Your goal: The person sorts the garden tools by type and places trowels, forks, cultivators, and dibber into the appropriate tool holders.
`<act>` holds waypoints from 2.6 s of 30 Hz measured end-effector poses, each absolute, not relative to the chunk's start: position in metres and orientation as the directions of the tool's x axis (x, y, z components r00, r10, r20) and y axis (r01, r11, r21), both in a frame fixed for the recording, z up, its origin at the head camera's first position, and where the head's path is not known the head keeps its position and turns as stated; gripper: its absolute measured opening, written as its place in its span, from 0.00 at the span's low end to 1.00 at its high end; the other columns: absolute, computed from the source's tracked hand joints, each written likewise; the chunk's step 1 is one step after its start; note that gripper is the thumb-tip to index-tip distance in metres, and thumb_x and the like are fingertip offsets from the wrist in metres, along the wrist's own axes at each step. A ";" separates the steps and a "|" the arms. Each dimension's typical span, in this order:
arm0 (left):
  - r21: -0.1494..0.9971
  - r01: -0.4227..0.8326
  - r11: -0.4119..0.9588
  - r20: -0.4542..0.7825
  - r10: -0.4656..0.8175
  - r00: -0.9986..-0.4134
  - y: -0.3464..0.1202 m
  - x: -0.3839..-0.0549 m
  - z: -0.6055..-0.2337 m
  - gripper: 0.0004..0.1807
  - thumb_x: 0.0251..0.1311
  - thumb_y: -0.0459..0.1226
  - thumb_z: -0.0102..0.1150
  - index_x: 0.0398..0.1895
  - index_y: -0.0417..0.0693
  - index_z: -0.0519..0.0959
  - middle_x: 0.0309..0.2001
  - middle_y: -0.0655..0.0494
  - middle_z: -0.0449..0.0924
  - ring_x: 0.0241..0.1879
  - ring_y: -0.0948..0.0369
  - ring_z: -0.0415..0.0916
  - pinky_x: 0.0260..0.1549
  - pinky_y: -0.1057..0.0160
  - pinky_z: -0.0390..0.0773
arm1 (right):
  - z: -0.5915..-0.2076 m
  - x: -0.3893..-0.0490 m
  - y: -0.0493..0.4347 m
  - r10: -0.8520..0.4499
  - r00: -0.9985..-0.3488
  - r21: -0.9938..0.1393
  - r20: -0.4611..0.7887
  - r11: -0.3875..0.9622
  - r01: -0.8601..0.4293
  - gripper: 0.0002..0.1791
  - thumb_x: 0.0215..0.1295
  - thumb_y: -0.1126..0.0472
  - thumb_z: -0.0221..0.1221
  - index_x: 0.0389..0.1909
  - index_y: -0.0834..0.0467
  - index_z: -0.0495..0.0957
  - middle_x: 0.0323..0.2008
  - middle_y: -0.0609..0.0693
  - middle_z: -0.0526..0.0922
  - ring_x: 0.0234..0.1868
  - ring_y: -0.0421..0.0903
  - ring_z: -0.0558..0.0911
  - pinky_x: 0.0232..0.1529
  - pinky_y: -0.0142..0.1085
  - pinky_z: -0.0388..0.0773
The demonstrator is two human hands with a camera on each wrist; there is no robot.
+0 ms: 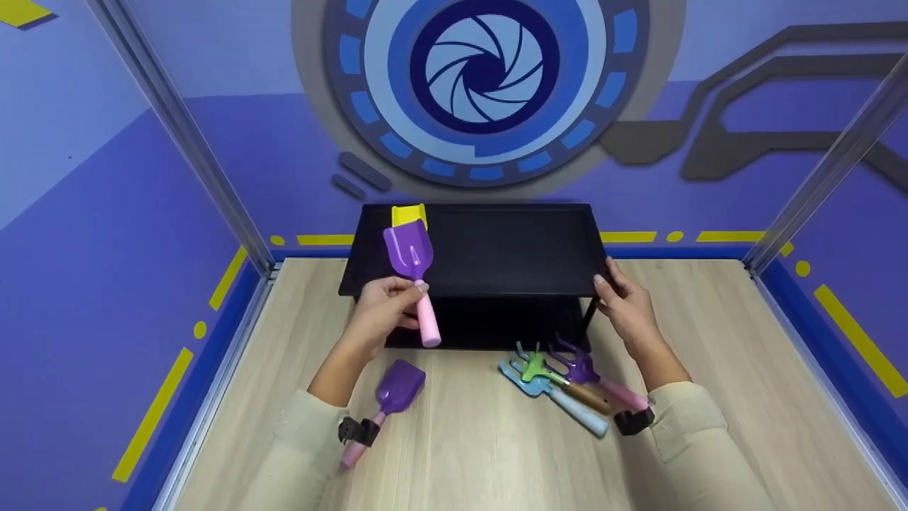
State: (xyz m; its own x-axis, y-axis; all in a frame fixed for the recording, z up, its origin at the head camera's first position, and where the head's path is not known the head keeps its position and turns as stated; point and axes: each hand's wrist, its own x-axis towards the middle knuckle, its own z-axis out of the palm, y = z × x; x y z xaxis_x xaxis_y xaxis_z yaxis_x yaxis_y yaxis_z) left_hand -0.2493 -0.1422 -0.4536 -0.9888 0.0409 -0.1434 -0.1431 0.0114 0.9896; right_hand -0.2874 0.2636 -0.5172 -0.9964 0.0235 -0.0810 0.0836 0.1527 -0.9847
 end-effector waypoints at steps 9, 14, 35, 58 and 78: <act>0.990 -0.137 0.020 -0.138 0.065 -0.988 -0.136 -0.250 -0.454 0.16 0.72 0.36 0.65 0.54 0.33 0.79 0.40 0.48 0.85 0.35 0.59 0.83 0.32 0.65 0.87 | -0.515 -0.288 0.262 0.019 -0.997 -0.988 -0.071 0.140 0.073 0.36 0.86 0.49 0.49 0.86 0.43 0.45 0.88 0.51 0.43 0.86 0.55 0.56 0.82 0.54 0.63; 0.990 -0.141 0.026 -0.143 0.086 -0.986 -0.131 -0.251 -0.457 0.15 0.73 0.37 0.66 0.53 0.34 0.80 0.40 0.48 0.85 0.36 0.59 0.83 0.32 0.65 0.87 | -0.515 -0.288 0.262 0.027 -0.997 -0.986 -0.069 0.148 0.073 0.36 0.86 0.49 0.49 0.86 0.43 0.45 0.88 0.50 0.43 0.87 0.55 0.55 0.82 0.53 0.63; 0.990 -0.127 0.060 -0.133 0.109 -0.985 -0.103 -0.259 -0.461 0.14 0.74 0.38 0.64 0.51 0.34 0.80 0.40 0.44 0.92 0.32 0.61 0.86 0.30 0.66 0.86 | -0.517 -0.287 0.263 0.033 -0.997 -0.986 -0.064 0.154 0.068 0.36 0.86 0.48 0.50 0.86 0.41 0.45 0.88 0.49 0.44 0.86 0.55 0.56 0.81 0.53 0.64; 0.979 -0.200 0.028 -0.202 0.134 -0.970 -0.069 -0.271 -0.465 0.15 0.75 0.41 0.64 0.48 0.34 0.83 0.37 0.51 0.87 0.32 0.63 0.83 0.34 0.68 0.87 | -0.521 -0.286 0.260 0.048 -0.998 -0.988 -0.047 0.142 0.053 0.36 0.85 0.49 0.51 0.86 0.43 0.48 0.87 0.54 0.47 0.85 0.57 0.59 0.80 0.52 0.66; 0.965 -0.262 0.006 -0.261 0.130 -0.957 -0.060 -0.287 -0.464 0.16 0.76 0.40 0.63 0.49 0.33 0.83 0.38 0.51 0.83 0.35 0.61 0.82 0.36 0.68 0.87 | -0.519 -0.284 0.262 0.022 -0.998 -0.989 -0.056 0.138 0.059 0.36 0.86 0.48 0.49 0.86 0.40 0.45 0.88 0.51 0.43 0.87 0.56 0.55 0.82 0.53 0.62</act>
